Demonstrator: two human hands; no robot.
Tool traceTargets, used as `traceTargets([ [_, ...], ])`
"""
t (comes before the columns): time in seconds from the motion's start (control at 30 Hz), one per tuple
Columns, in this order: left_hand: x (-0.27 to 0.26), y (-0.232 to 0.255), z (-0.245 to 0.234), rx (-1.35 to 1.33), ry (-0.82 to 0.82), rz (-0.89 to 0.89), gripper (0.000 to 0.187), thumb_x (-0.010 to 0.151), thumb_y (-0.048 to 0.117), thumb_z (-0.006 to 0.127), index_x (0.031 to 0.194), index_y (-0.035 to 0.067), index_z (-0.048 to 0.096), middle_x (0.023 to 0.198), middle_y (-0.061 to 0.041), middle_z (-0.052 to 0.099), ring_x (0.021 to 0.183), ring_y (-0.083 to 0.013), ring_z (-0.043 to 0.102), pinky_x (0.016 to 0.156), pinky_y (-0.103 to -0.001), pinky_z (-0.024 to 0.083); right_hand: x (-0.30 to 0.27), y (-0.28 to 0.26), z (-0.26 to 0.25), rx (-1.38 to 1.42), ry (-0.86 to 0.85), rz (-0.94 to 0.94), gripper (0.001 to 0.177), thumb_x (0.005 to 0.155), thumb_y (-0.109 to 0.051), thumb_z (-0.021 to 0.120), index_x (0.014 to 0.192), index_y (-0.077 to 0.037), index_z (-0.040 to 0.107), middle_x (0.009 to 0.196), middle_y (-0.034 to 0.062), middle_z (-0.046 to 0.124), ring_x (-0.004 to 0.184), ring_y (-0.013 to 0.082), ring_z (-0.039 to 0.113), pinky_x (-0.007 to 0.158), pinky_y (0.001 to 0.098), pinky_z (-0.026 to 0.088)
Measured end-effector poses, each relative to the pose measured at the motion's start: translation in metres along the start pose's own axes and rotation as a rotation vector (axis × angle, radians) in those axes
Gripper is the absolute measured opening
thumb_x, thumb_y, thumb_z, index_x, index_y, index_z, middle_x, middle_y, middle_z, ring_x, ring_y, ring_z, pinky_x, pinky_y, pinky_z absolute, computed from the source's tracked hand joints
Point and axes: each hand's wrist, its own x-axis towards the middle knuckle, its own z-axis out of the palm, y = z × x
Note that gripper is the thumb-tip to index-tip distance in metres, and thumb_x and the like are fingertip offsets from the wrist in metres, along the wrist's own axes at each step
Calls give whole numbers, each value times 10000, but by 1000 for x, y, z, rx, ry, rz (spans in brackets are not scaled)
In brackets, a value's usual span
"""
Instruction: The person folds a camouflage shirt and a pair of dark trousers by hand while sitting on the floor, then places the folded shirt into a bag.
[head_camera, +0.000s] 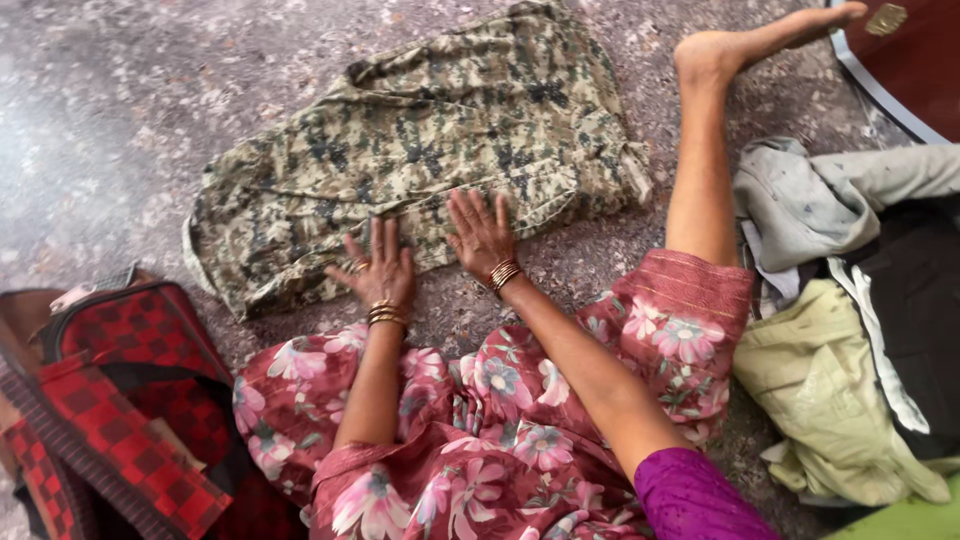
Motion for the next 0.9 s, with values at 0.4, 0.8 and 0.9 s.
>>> traceTargets([
  [0.4,-16,-55,-3,-173,-93,-488,702,1048,571,327,1670,351,86,1741,15,-104,1606,-244,-71,1077,-888,38,-26,220,-38,-188,-171,590,681,1115,-536,363,1682,-234,139,1743,48,72,1599,291,93,1240,666,53],
  [0.8,-30,-128,11,-139,94,-373,648,1023,612,476,1588,330,334,1761,33,117,1610,-231,141,1178,-775,135,-48,150,-72,-79,-108,99,806,922,-313,608,1646,-119,312,1721,145,262,1579,332,243,1214,700,162],
  [0.9,-39,-170,25,-27,356,-658,753,934,479,666,1606,248,417,1738,-36,244,1573,-289,243,1152,-684,220,-59,101,-60,-125,-193,-63,789,849,-235,626,1593,-126,387,1679,102,338,1545,276,313,1214,656,207],
])
